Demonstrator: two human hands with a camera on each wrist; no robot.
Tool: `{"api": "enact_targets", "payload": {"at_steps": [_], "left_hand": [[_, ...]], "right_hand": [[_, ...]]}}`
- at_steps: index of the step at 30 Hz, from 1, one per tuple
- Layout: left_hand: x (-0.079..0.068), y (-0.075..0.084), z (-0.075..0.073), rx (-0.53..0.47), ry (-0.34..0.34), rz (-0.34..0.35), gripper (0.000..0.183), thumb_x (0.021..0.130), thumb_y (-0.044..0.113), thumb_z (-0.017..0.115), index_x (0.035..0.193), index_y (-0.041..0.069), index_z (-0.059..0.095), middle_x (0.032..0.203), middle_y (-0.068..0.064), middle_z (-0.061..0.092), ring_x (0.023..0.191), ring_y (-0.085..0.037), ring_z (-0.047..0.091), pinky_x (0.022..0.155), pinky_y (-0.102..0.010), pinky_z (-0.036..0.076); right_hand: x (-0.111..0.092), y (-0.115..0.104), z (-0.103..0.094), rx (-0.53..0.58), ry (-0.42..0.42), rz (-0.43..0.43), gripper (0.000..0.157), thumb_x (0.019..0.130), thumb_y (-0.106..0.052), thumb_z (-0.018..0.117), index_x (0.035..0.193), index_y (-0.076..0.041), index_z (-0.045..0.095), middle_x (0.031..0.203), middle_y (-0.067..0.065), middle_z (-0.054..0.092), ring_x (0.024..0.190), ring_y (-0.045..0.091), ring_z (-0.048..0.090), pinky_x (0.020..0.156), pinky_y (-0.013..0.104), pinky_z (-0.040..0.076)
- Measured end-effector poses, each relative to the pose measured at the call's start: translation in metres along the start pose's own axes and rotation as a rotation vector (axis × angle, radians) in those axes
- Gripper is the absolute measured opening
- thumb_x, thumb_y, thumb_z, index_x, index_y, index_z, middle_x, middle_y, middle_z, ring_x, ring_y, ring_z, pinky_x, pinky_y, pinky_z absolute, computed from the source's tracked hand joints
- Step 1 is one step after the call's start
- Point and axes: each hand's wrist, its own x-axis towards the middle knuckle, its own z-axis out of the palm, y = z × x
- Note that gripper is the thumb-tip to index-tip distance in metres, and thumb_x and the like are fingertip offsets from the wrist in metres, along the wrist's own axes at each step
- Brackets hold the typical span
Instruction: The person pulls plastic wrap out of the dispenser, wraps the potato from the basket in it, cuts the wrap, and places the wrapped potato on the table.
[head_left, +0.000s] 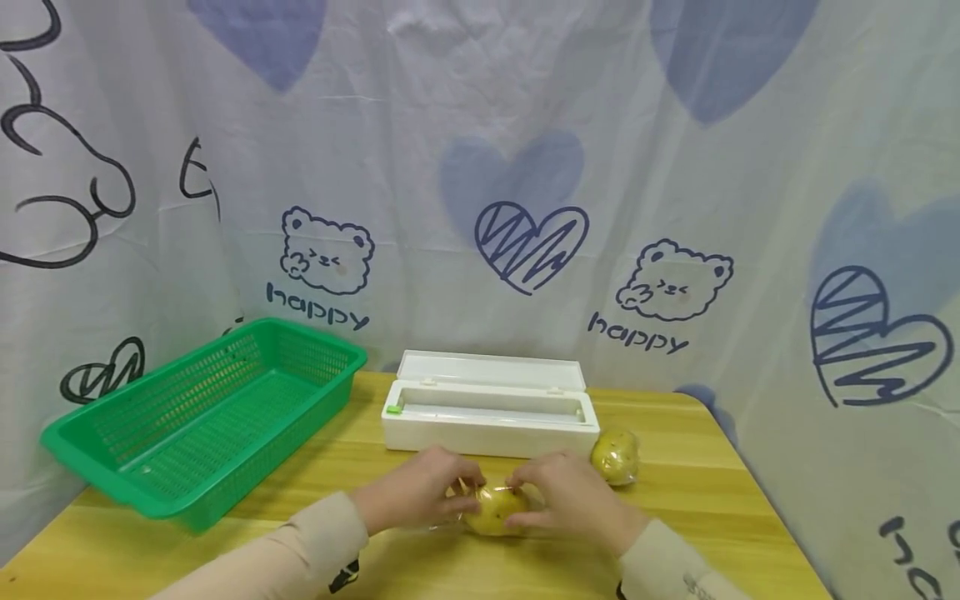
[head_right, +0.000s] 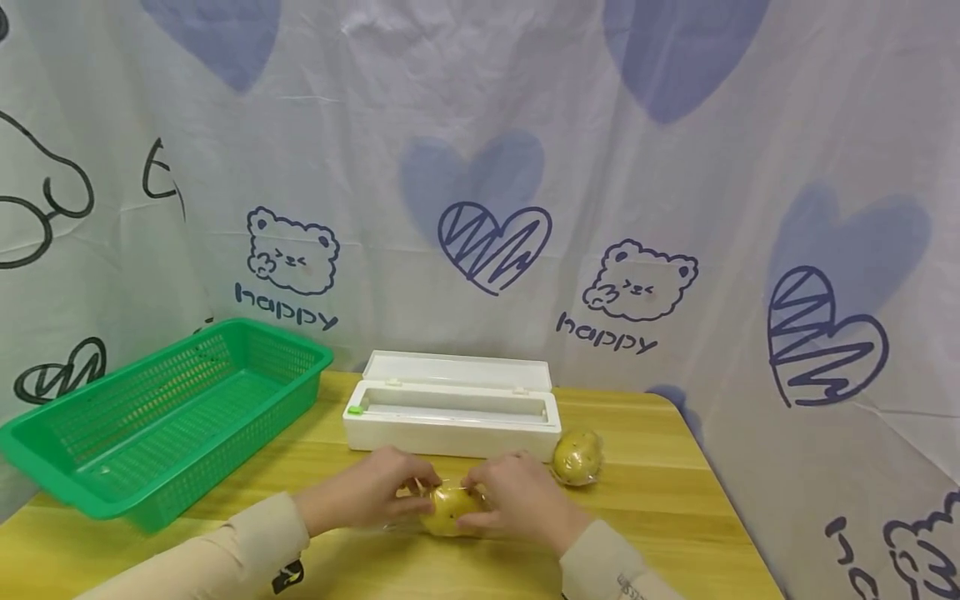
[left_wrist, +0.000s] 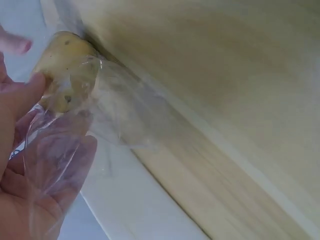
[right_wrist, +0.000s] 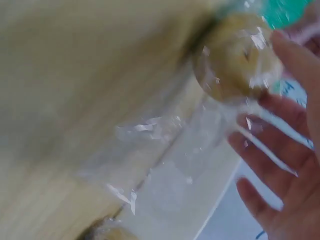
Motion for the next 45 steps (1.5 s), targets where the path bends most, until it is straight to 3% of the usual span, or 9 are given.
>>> {"api": "enact_targets", "payload": {"at_steps": [7, 12, 14, 19, 27, 32, 36, 41, 45], "left_hand": [[-0.001, -0.005, 0.004, -0.05, 0.018, -0.036, 0.016, 0.099, 0.025, 0.079, 0.104, 0.01, 0.082, 0.099, 0.001, 0.083, 0.081, 0.006, 0.068, 0.074, -0.012, 0.056], [-0.004, -0.007, 0.005, -0.176, 0.009, -0.122, 0.016, 0.101, 0.022, 0.077, 0.105, 0.008, 0.084, 0.097, 0.0, 0.084, 0.078, 0.006, 0.066, 0.071, -0.014, 0.056], [-0.006, -0.009, 0.005, -0.226, -0.003, -0.157, 0.017, 0.103, 0.023, 0.075, 0.103, 0.009, 0.084, 0.093, 0.002, 0.083, 0.073, 0.006, 0.063, 0.068, -0.016, 0.055], [-0.008, -0.013, 0.006, -0.331, -0.061, -0.229, 0.023, 0.106, 0.028, 0.07, 0.095, 0.013, 0.084, 0.078, 0.01, 0.076, 0.061, 0.002, 0.055, 0.058, -0.018, 0.048], [-0.014, -0.02, 0.008, -0.499, -0.099, -0.323, 0.016, 0.111, 0.028, 0.061, 0.109, 0.016, 0.071, 0.077, 0.001, 0.073, 0.065, -0.007, 0.063, 0.058, -0.023, 0.05], [-0.018, -0.024, 0.004, -0.521, -0.141, -0.358, 0.029, 0.114, 0.041, 0.052, 0.116, 0.02, 0.072, 0.097, 0.003, 0.076, 0.087, -0.008, 0.069, 0.079, -0.03, 0.057], [-0.02, -0.027, 0.0, -0.552, -0.21, -0.359, 0.031, 0.11, 0.043, 0.059, 0.114, 0.019, 0.077, 0.102, 0.005, 0.079, 0.094, -0.009, 0.07, 0.086, -0.032, 0.057], [-0.023, -0.035, -0.003, -0.622, -0.294, -0.357, 0.018, 0.106, 0.033, 0.068, 0.111, 0.02, 0.079, 0.097, 0.004, 0.079, 0.083, -0.011, 0.07, 0.075, -0.027, 0.057], [-0.025, -0.043, -0.004, -0.677, -0.287, -0.413, 0.017, 0.106, 0.025, 0.067, 0.113, 0.015, 0.079, 0.098, 0.001, 0.077, 0.077, -0.013, 0.069, 0.066, -0.028, 0.06]], "right_hand": [[-0.003, -0.012, 0.006, -0.184, 0.007, 0.043, 0.046, 0.082, -0.06, 0.086, 0.109, -0.023, 0.081, 0.106, -0.008, 0.081, 0.097, 0.014, 0.069, 0.091, 0.04, 0.053], [-0.005, -0.016, 0.003, -0.073, -0.05, 0.044, 0.048, 0.091, -0.057, 0.08, 0.122, -0.021, 0.081, 0.111, -0.008, 0.082, 0.093, 0.007, 0.07, 0.085, 0.037, 0.051], [-0.005, -0.017, 0.003, -0.021, -0.09, 0.042, 0.057, 0.092, -0.062, 0.076, 0.129, -0.019, 0.078, 0.1, -0.008, 0.082, 0.084, 0.004, 0.067, 0.082, 0.033, 0.052], [-0.005, -0.019, 0.006, 0.018, -0.17, 0.043, 0.081, 0.082, -0.075, 0.078, 0.136, -0.015, 0.074, 0.103, -0.004, 0.079, 0.087, 0.004, 0.067, 0.083, 0.033, 0.059], [-0.002, -0.003, 0.009, 0.519, -0.322, 0.196, 0.054, 0.095, -0.052, 0.079, 0.133, -0.014, 0.07, 0.107, -0.008, 0.076, 0.094, 0.0, 0.065, 0.086, 0.026, 0.058], [0.0, 0.012, 0.012, 0.652, -0.371, 0.214, 0.034, 0.107, -0.042, 0.064, 0.128, -0.016, 0.067, 0.104, -0.005, 0.078, 0.093, 0.003, 0.068, 0.086, 0.027, 0.057], [0.004, 0.018, 0.01, 0.674, -0.411, 0.243, 0.037, 0.112, -0.041, 0.054, 0.122, -0.011, 0.073, 0.102, -0.002, 0.075, 0.092, 0.007, 0.063, 0.084, 0.029, 0.054], [0.009, 0.02, 0.007, 0.615, -0.443, 0.303, 0.048, 0.113, -0.047, 0.048, 0.12, -0.01, 0.077, 0.107, 0.002, 0.077, 0.099, 0.015, 0.066, 0.092, 0.039, 0.056], [0.016, 0.03, 0.016, 0.526, -0.402, 0.24, 0.052, 0.114, -0.047, 0.045, 0.113, -0.009, 0.079, 0.093, -0.001, 0.074, 0.086, 0.012, 0.064, 0.082, 0.037, 0.056]]}}
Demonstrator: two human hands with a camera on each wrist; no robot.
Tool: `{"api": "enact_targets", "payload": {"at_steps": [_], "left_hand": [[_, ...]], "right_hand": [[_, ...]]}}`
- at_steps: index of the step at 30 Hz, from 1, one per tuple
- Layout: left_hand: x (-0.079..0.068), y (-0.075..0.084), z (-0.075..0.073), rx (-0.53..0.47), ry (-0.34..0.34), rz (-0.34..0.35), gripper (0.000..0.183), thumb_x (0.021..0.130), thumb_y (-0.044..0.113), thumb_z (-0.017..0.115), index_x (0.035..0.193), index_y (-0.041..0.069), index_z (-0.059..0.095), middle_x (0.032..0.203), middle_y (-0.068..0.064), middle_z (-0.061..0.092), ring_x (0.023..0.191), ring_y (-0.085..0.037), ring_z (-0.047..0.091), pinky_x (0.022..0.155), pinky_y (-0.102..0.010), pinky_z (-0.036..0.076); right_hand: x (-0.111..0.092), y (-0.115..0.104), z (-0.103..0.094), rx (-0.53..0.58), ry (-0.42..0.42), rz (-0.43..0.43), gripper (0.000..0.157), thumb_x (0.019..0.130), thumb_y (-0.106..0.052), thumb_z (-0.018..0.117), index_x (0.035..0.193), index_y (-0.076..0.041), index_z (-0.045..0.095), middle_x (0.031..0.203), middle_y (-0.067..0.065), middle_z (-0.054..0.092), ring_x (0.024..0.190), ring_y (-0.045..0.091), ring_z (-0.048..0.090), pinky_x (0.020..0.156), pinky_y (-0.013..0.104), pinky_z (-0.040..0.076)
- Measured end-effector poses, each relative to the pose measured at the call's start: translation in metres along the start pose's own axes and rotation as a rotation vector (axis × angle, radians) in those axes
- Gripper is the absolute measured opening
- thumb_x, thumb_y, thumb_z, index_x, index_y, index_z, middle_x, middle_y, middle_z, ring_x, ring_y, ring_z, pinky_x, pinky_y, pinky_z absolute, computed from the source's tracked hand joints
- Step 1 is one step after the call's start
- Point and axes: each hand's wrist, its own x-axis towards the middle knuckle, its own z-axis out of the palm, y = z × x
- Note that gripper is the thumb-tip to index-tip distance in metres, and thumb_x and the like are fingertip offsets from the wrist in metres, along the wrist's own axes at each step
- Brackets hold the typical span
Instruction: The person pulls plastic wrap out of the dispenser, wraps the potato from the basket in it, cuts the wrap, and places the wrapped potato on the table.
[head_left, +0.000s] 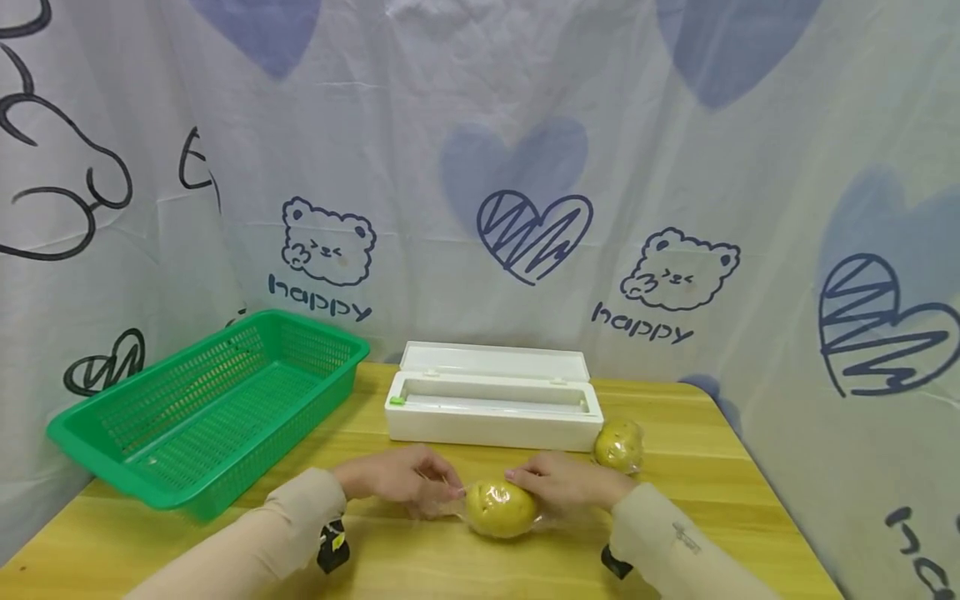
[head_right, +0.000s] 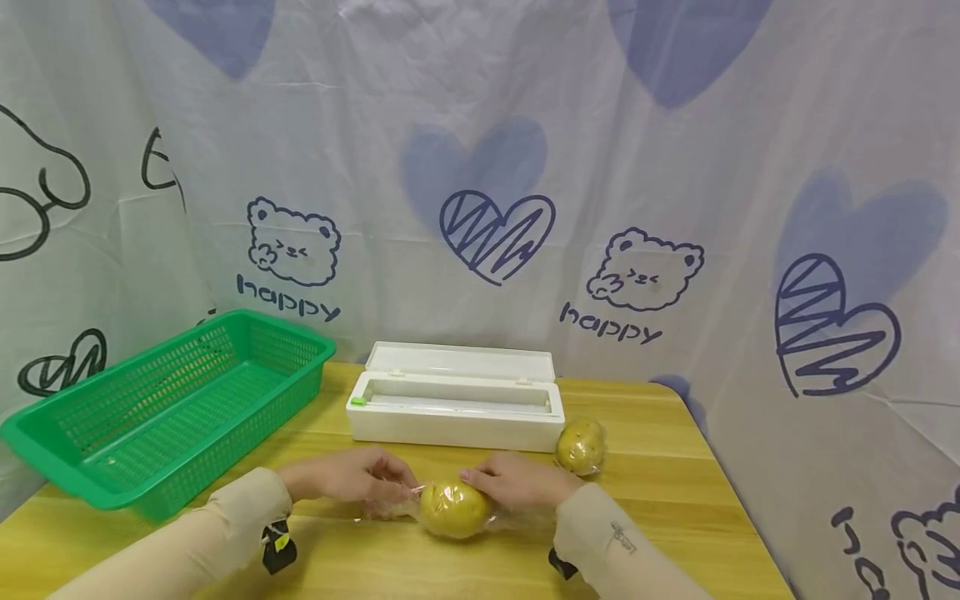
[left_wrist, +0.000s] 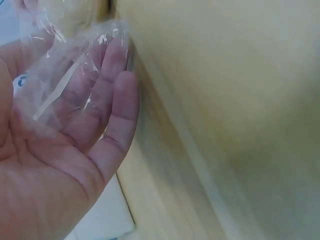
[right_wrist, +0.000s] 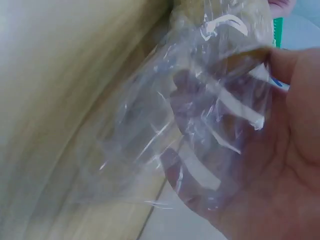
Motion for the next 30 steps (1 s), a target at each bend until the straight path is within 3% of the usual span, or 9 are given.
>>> {"api": "enact_targets", "payload": {"at_steps": [6, 9, 14, 16, 24, 30], "left_hand": [[0.002, -0.001, -0.002, -0.013, 0.08, -0.012, 0.019, 0.109, 0.023, 0.065, 0.111, 0.009, 0.078, 0.091, -0.007, 0.077, 0.071, -0.015, 0.069, 0.061, -0.028, 0.058], [0.003, 0.0, -0.002, 0.011, 0.103, 0.011, 0.022, 0.11, 0.025, 0.063, 0.112, 0.007, 0.076, 0.083, -0.009, 0.077, 0.066, -0.014, 0.067, 0.057, -0.026, 0.054], [0.006, -0.001, -0.004, 0.105, 0.173, 0.041, 0.02, 0.109, 0.026, 0.065, 0.11, 0.01, 0.076, 0.075, 0.0, 0.068, 0.063, -0.012, 0.06, 0.055, -0.025, 0.051], [0.006, -0.002, -0.004, 0.122, 0.193, 0.042, 0.018, 0.108, 0.024, 0.065, 0.109, 0.011, 0.077, 0.074, 0.001, 0.065, 0.063, -0.012, 0.058, 0.055, -0.026, 0.051], [0.003, -0.01, -0.006, 0.01, 0.244, 0.026, 0.011, 0.105, 0.006, 0.066, 0.107, 0.0, 0.074, 0.082, -0.006, 0.071, 0.069, -0.015, 0.068, 0.062, -0.032, 0.062], [0.002, -0.012, -0.013, 0.045, 0.331, 0.023, 0.017, 0.108, 0.014, 0.064, 0.104, 0.003, 0.076, 0.085, -0.006, 0.072, 0.07, -0.015, 0.066, 0.061, -0.032, 0.059]], "right_hand": [[0.017, 0.027, 0.005, -0.125, 0.133, -0.119, 0.05, 0.114, -0.052, 0.043, 0.111, -0.015, 0.076, 0.089, -0.012, 0.07, 0.079, 0.002, 0.059, 0.074, 0.029, 0.055], [0.013, 0.021, 0.003, -0.12, 0.16, -0.123, 0.044, 0.114, -0.049, 0.046, 0.113, -0.015, 0.074, 0.096, -0.009, 0.073, 0.086, 0.006, 0.064, 0.079, 0.032, 0.057], [0.0, -0.006, -0.003, -0.089, 0.13, -0.035, 0.048, 0.107, -0.053, 0.06, 0.129, -0.011, 0.072, 0.118, 0.002, 0.077, 0.108, 0.019, 0.07, 0.098, 0.047, 0.059], [-0.002, -0.008, -0.003, -0.099, 0.122, 0.0, 0.052, 0.105, -0.054, 0.064, 0.134, -0.011, 0.071, 0.121, 0.002, 0.076, 0.111, 0.018, 0.07, 0.102, 0.048, 0.058], [-0.006, -0.004, 0.002, -0.084, 0.133, 0.02, 0.052, 0.107, -0.053, 0.061, 0.136, -0.012, 0.072, 0.101, -0.008, 0.071, 0.09, 0.008, 0.061, 0.085, 0.034, 0.055], [-0.008, -0.004, 0.002, -0.093, 0.134, 0.012, 0.054, 0.107, -0.053, 0.06, 0.139, -0.01, 0.069, 0.103, -0.004, 0.075, 0.092, 0.008, 0.066, 0.086, 0.037, 0.059]]}}
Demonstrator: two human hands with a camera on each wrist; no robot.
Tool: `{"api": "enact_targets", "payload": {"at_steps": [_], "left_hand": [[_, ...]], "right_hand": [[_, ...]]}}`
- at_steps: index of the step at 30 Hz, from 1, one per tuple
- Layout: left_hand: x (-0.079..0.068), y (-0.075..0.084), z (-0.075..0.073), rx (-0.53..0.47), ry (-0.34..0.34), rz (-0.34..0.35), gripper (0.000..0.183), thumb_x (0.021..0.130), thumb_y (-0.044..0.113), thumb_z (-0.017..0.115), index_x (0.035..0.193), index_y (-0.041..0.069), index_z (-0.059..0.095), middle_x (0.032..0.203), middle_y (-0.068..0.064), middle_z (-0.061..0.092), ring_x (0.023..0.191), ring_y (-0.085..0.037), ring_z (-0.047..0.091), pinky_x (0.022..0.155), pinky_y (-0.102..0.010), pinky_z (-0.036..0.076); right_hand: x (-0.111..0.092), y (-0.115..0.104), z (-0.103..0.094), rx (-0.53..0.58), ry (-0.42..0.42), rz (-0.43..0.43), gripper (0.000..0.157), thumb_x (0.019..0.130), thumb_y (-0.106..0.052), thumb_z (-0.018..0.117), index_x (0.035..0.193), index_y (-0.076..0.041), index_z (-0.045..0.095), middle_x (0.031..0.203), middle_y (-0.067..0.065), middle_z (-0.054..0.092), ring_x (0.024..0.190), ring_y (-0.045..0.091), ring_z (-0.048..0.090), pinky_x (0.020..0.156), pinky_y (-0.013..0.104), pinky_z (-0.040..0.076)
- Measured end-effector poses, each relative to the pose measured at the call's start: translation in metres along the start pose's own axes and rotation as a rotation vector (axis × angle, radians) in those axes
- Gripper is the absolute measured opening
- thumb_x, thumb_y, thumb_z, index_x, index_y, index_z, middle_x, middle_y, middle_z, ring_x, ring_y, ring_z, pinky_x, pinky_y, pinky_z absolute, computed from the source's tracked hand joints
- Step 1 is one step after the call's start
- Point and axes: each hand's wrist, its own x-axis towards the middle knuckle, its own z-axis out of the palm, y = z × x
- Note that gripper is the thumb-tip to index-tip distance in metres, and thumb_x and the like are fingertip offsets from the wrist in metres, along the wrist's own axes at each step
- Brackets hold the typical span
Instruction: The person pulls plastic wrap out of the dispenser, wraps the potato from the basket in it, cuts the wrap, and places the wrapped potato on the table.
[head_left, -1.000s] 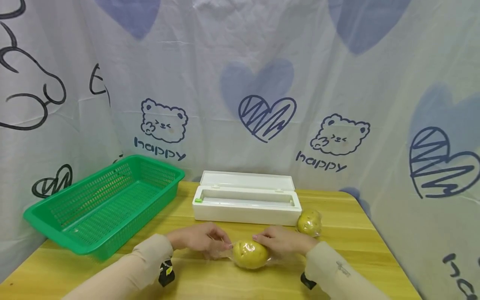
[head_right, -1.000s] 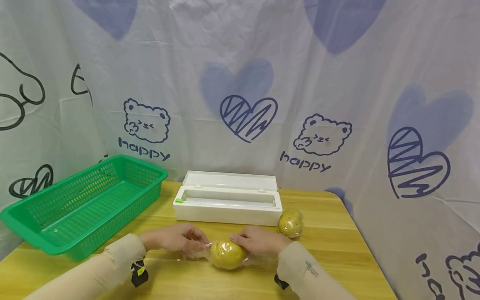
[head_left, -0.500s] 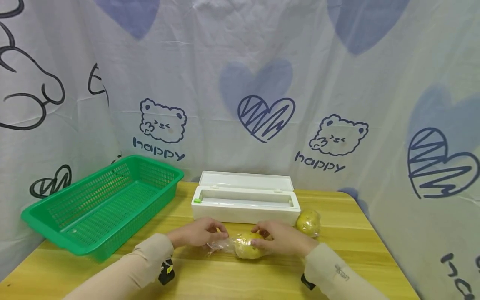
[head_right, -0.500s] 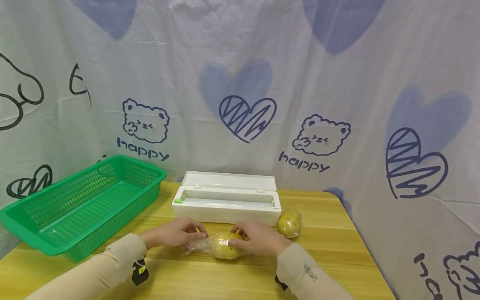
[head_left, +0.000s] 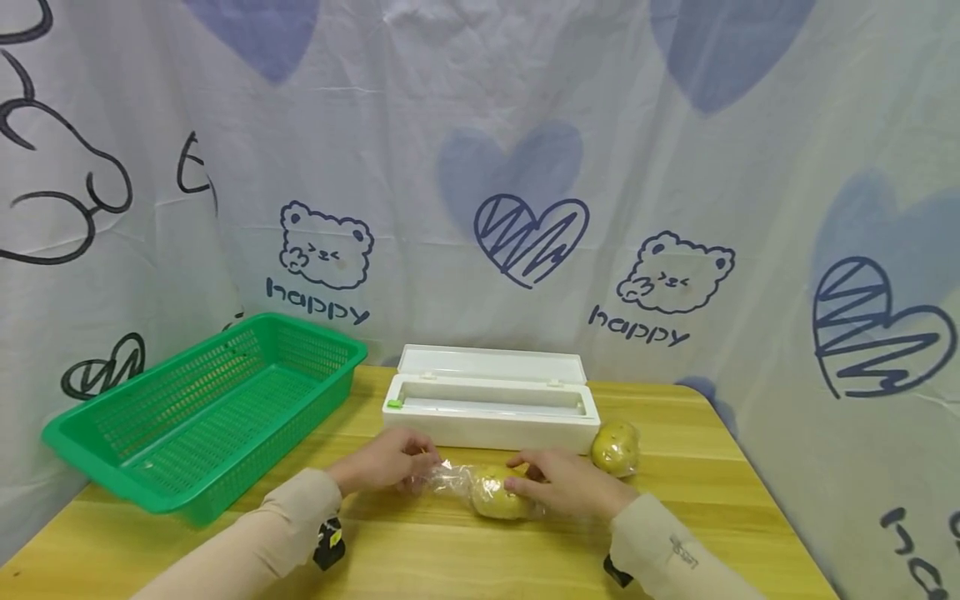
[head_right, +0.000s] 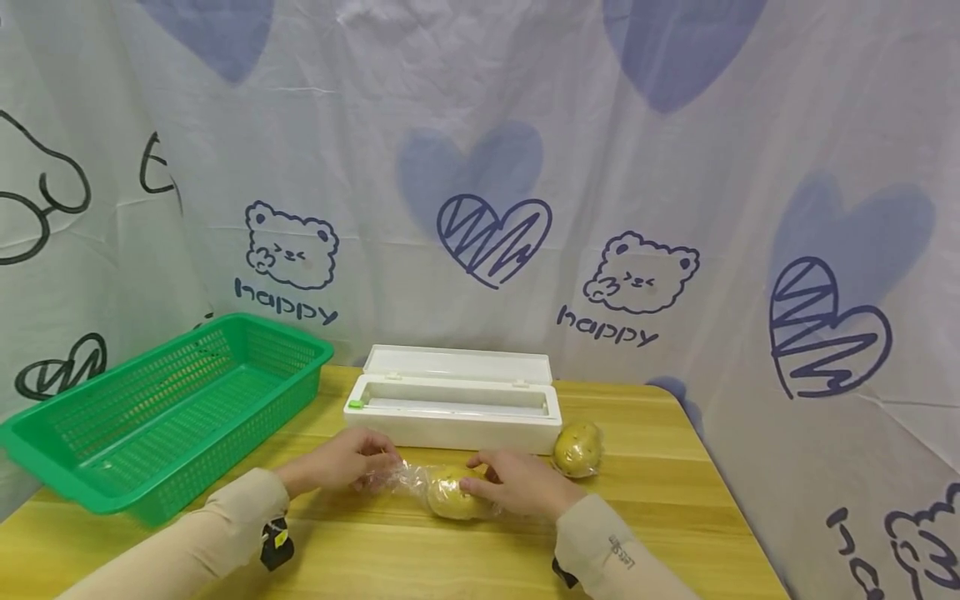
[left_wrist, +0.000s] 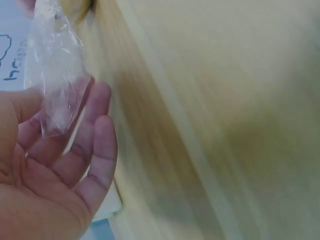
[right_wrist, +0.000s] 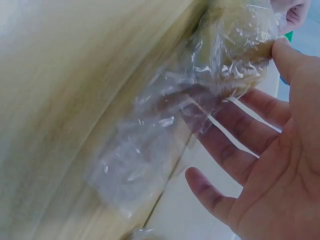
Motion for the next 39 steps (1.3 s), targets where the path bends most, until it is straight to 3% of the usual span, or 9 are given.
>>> {"api": "enact_targets", "payload": {"at_steps": [4, 7, 9, 11, 14, 17, 20, 30, 39], "left_hand": [[0.001, 0.004, -0.003, 0.158, 0.178, 0.024, 0.016, 0.108, 0.017, 0.065, 0.1, 0.008, 0.077, 0.088, -0.003, 0.072, 0.075, -0.012, 0.061, 0.067, -0.029, 0.054], [-0.003, 0.016, 0.002, 0.336, 0.356, 0.066, 0.009, 0.104, 0.016, 0.071, 0.095, 0.013, 0.074, 0.088, 0.001, 0.069, 0.079, -0.01, 0.058, 0.072, -0.027, 0.052], [-0.008, 0.028, 0.009, 0.413, 0.423, 0.124, 0.008, 0.1, 0.013, 0.075, 0.094, 0.015, 0.071, 0.086, 0.002, 0.067, 0.076, -0.009, 0.058, 0.071, -0.026, 0.053], [-0.014, 0.038, 0.019, 0.446, 0.417, 0.194, 0.008, 0.098, 0.013, 0.077, 0.095, 0.015, 0.07, 0.084, 0.003, 0.067, 0.074, -0.007, 0.058, 0.068, -0.024, 0.053], [-0.021, 0.048, 0.037, 0.428, 0.292, 0.269, 0.008, 0.099, 0.015, 0.077, 0.103, 0.012, 0.072, 0.087, 0.001, 0.072, 0.074, -0.006, 0.063, 0.067, -0.022, 0.054], [-0.027, 0.052, 0.055, 0.406, 0.15, 0.276, 0.023, 0.1, 0.022, 0.077, 0.119, 0.009, 0.073, 0.103, -0.004, 0.077, 0.083, -0.009, 0.07, 0.073, -0.022, 0.058], [-0.031, 0.051, 0.069, 0.401, 0.089, 0.268, 0.037, 0.101, 0.026, 0.077, 0.133, 0.009, 0.069, 0.121, -0.008, 0.075, 0.095, -0.017, 0.075, 0.08, -0.024, 0.061], [-0.037, 0.043, 0.08, 0.325, 0.153, 0.253, 0.04, 0.098, 0.018, 0.08, 0.134, 0.009, 0.067, 0.123, -0.011, 0.071, 0.101, -0.024, 0.075, 0.083, -0.027, 0.063], [-0.045, 0.041, 0.075, 0.322, 0.199, 0.244, 0.042, 0.096, 0.016, 0.081, 0.134, 0.007, 0.065, 0.12, -0.015, 0.071, 0.098, -0.027, 0.076, 0.078, -0.024, 0.062]], "right_hand": [[-0.002, -0.001, 0.0, -0.01, -0.003, 0.001, 0.048, 0.106, -0.054, 0.062, 0.131, -0.013, 0.071, 0.096, -0.005, 0.075, 0.084, 0.006, 0.065, 0.077, 0.032, 0.057], [-0.006, -0.005, 0.0, -0.009, -0.015, 0.014, 0.045, 0.106, -0.055, 0.062, 0.123, -0.016, 0.073, 0.091, -0.007, 0.073, 0.078, 0.004, 0.063, 0.072, 0.028, 0.054], [-0.009, -0.007, 0.0, -0.008, -0.018, 0.022, 0.045, 0.106, -0.055, 0.062, 0.121, -0.015, 0.074, 0.09, -0.008, 0.073, 0.075, 0.004, 0.062, 0.069, 0.027, 0.054], [-0.013, -0.01, -0.001, -0.002, -0.019, 0.03, 0.045, 0.106, -0.055, 0.062, 0.119, -0.014, 0.075, 0.089, -0.008, 0.074, 0.074, 0.003, 0.062, 0.068, 0.026, 0.054], [-0.019, -0.012, -0.001, -0.008, -0.005, 0.016, 0.044, 0.106, -0.052, 0.063, 0.115, -0.011, 0.076, 0.084, -0.008, 0.074, 0.07, 0.003, 0.062, 0.066, 0.026, 0.053], [-0.025, -0.013, 0.001, 0.001, -0.001, 0.003, 0.04, 0.106, -0.049, 0.065, 0.109, -0.01, 0.077, 0.08, -0.008, 0.074, 0.067, 0.001, 0.062, 0.063, 0.025, 0.053], [-0.03, -0.015, 0.003, 0.019, -0.006, -0.008, 0.034, 0.105, -0.046, 0.067, 0.103, -0.013, 0.077, 0.077, -0.007, 0.073, 0.064, 0.001, 0.061, 0.061, 0.023, 0.052], [-0.032, -0.029, 0.02, -0.01, 0.033, 0.011, 0.027, 0.103, -0.044, 0.071, 0.087, -0.023, 0.073, 0.069, -0.015, 0.063, 0.06, 0.0, 0.051, 0.06, 0.023, 0.046], [-0.031, -0.036, 0.024, -0.003, 0.052, 0.016, 0.022, 0.101, -0.041, 0.074, 0.098, -0.02, 0.079, 0.076, -0.016, 0.067, 0.067, 0.0, 0.056, 0.066, 0.024, 0.05]]}}
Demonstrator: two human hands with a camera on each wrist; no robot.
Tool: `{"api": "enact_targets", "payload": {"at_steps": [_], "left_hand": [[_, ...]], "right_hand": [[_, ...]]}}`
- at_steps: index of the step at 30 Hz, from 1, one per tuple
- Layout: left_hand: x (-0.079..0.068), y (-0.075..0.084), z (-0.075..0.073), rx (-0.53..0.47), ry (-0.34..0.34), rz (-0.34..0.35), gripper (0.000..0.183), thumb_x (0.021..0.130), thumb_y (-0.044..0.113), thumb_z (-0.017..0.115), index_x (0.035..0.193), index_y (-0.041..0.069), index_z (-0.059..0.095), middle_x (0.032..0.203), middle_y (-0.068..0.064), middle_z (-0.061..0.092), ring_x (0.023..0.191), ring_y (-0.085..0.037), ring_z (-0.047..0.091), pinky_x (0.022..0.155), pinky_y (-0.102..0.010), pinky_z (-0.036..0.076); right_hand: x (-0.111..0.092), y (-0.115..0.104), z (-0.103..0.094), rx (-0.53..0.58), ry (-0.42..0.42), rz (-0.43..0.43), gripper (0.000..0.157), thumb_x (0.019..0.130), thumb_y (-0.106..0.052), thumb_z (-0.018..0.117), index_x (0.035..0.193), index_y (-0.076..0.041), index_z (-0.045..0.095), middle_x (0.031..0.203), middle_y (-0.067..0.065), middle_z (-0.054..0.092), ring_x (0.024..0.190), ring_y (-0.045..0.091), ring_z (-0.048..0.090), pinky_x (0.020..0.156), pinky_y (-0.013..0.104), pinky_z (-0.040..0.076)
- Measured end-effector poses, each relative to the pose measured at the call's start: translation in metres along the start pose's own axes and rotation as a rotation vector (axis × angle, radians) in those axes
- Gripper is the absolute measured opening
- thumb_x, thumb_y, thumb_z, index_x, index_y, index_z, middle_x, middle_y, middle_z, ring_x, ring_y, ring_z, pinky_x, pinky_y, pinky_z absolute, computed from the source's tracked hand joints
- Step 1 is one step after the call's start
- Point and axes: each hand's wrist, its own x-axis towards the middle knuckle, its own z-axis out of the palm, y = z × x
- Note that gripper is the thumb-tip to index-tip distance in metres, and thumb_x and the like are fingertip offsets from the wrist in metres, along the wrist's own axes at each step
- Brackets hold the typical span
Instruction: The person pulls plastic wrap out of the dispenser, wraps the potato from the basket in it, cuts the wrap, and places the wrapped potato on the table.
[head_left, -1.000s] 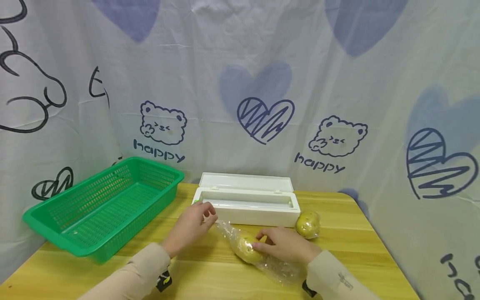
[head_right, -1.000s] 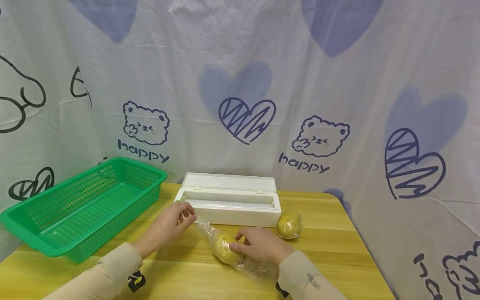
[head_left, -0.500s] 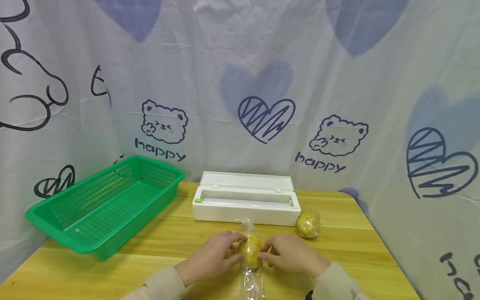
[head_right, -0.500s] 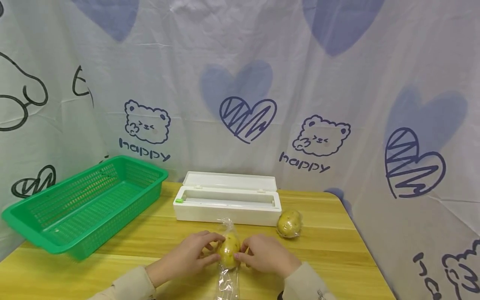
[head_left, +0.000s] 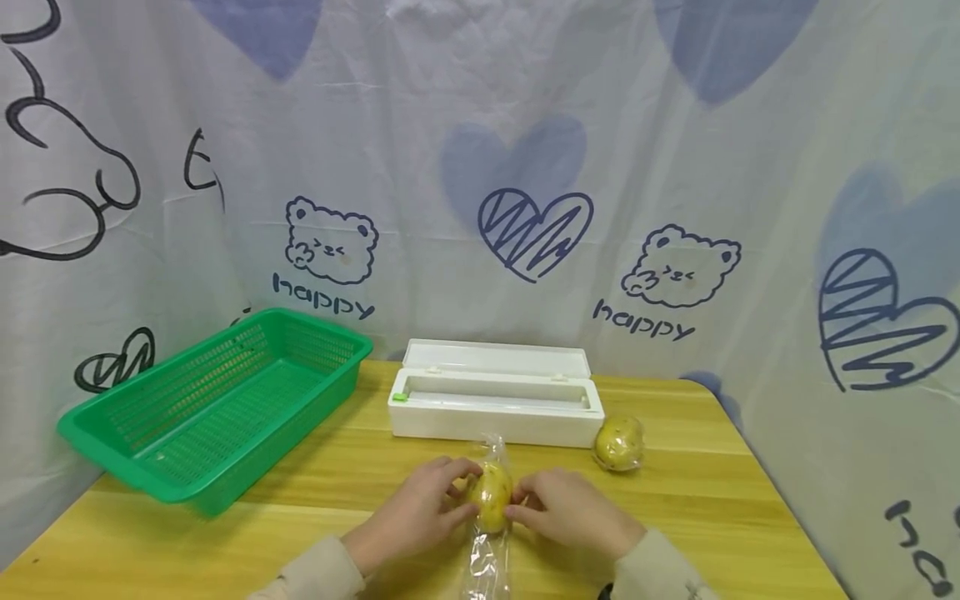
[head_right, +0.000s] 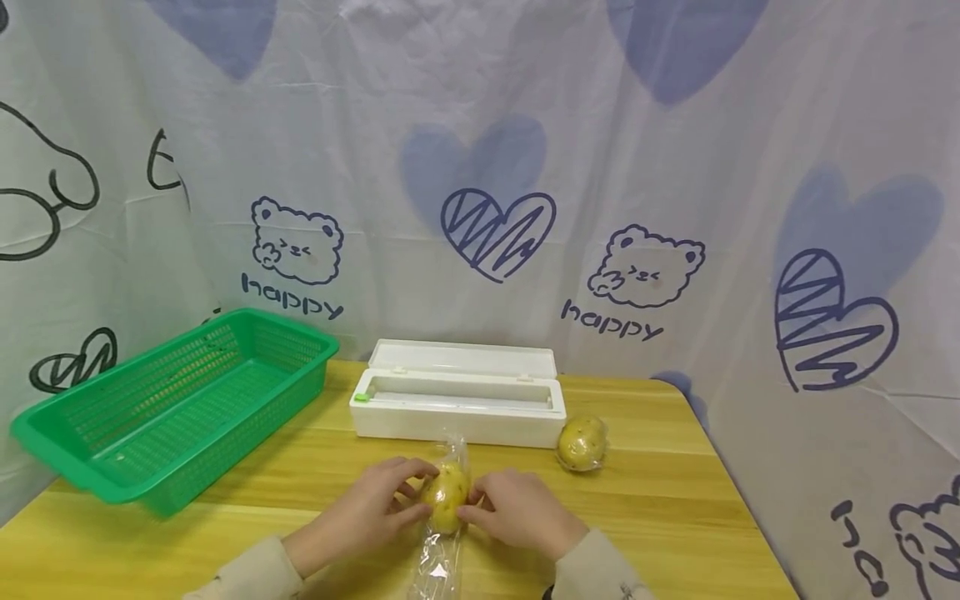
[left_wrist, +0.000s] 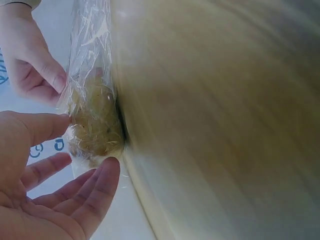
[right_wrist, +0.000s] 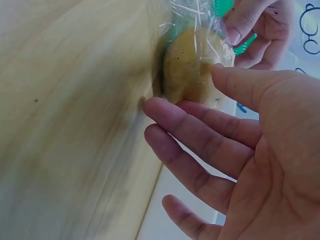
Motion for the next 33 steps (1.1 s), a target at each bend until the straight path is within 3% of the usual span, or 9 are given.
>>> {"api": "enact_targets", "payload": {"at_steps": [3, 5, 10, 14, 17, 21, 27, 30, 33], "left_hand": [[-0.006, 0.002, -0.005, 0.022, 0.007, 0.006, 0.038, 0.095, 0.019, 0.082, 0.128, 0.01, 0.067, 0.118, -0.011, 0.072, 0.094, -0.02, 0.074, 0.077, -0.022, 0.06], [-0.012, 0.002, -0.009, 0.062, -0.013, 0.059, 0.029, 0.094, 0.019, 0.083, 0.119, 0.012, 0.07, 0.111, -0.005, 0.073, 0.09, -0.012, 0.07, 0.076, -0.02, 0.058], [-0.028, 0.003, -0.018, 0.159, -0.212, 0.281, 0.011, 0.093, 0.016, 0.083, 0.102, 0.019, 0.078, 0.095, 0.012, 0.072, 0.082, 0.007, 0.058, 0.074, -0.009, 0.051], [-0.036, 0.004, -0.018, 0.162, -0.345, 0.317, 0.008, 0.095, 0.019, 0.082, 0.102, 0.023, 0.08, 0.094, 0.018, 0.069, 0.078, 0.011, 0.054, 0.07, -0.005, 0.047], [-0.038, 0.003, -0.014, 0.143, -0.362, 0.329, 0.006, 0.096, 0.019, 0.081, 0.099, 0.023, 0.081, 0.092, 0.018, 0.069, 0.077, 0.012, 0.053, 0.068, -0.004, 0.047], [-0.038, 0.0, -0.007, 0.118, -0.352, 0.406, 0.003, 0.098, 0.02, 0.08, 0.098, 0.023, 0.082, 0.096, 0.016, 0.074, 0.084, 0.014, 0.058, 0.073, -0.002, 0.048], [-0.038, 0.001, -0.006, 0.116, -0.339, 0.43, 0.003, 0.099, 0.023, 0.079, 0.098, 0.024, 0.082, 0.099, 0.017, 0.075, 0.087, 0.015, 0.06, 0.076, -0.001, 0.047], [-0.04, 0.002, -0.007, 0.133, -0.341, 0.393, 0.006, 0.097, 0.018, 0.08, 0.098, 0.024, 0.082, 0.097, 0.018, 0.074, 0.085, 0.015, 0.059, 0.074, -0.001, 0.048], [-0.043, 0.003, -0.009, 0.139, -0.346, 0.34, 0.006, 0.095, 0.018, 0.081, 0.096, 0.024, 0.08, 0.091, 0.02, 0.071, 0.078, 0.015, 0.057, 0.069, -0.003, 0.047]], "right_hand": [[-0.009, -0.001, -0.002, -0.015, 0.014, -0.044, 0.015, 0.098, -0.035, 0.078, 0.098, -0.021, 0.08, 0.081, -0.017, 0.071, 0.072, -0.004, 0.058, 0.07, 0.023, 0.053], [-0.017, -0.004, -0.002, -0.024, 0.019, -0.088, 0.008, 0.096, -0.031, 0.081, 0.095, -0.023, 0.08, 0.083, -0.019, 0.072, 0.074, -0.007, 0.06, 0.073, 0.021, 0.055], [-0.037, -0.016, 0.006, -0.044, -0.037, -0.217, 0.003, 0.094, -0.029, 0.083, 0.095, -0.028, 0.081, 0.084, -0.024, 0.071, 0.074, -0.011, 0.059, 0.07, 0.014, 0.053], [-0.038, -0.022, 0.021, -0.07, -0.083, -0.329, 0.011, 0.093, -0.035, 0.083, 0.099, -0.026, 0.082, 0.083, -0.022, 0.073, 0.072, -0.014, 0.055, 0.066, 0.006, 0.046], [-0.035, -0.021, 0.03, -0.103, -0.063, -0.4, 0.012, 0.093, -0.037, 0.082, 0.099, -0.027, 0.083, 0.083, -0.021, 0.073, 0.071, -0.016, 0.053, 0.065, 0.002, 0.041], [-0.033, -0.018, 0.038, -0.094, -0.018, -0.444, 0.006, 0.094, -0.035, 0.081, 0.094, -0.029, 0.082, 0.087, -0.023, 0.074, 0.076, -0.018, 0.055, 0.068, 0.0, 0.041], [-0.031, -0.018, 0.042, -0.102, 0.016, -0.429, 0.004, 0.093, -0.031, 0.083, 0.091, -0.027, 0.081, 0.087, -0.023, 0.073, 0.077, -0.018, 0.054, 0.07, 0.002, 0.042], [-0.033, -0.019, 0.04, -0.056, -0.021, -0.332, 0.006, 0.095, -0.03, 0.082, 0.09, -0.026, 0.08, 0.084, -0.024, 0.069, 0.074, -0.016, 0.052, 0.068, 0.007, 0.045], [-0.035, -0.021, 0.036, 0.094, -0.057, -0.221, 0.008, 0.098, -0.031, 0.078, 0.091, -0.027, 0.079, 0.084, -0.025, 0.066, 0.074, -0.012, 0.055, 0.069, 0.013, 0.05]]}}
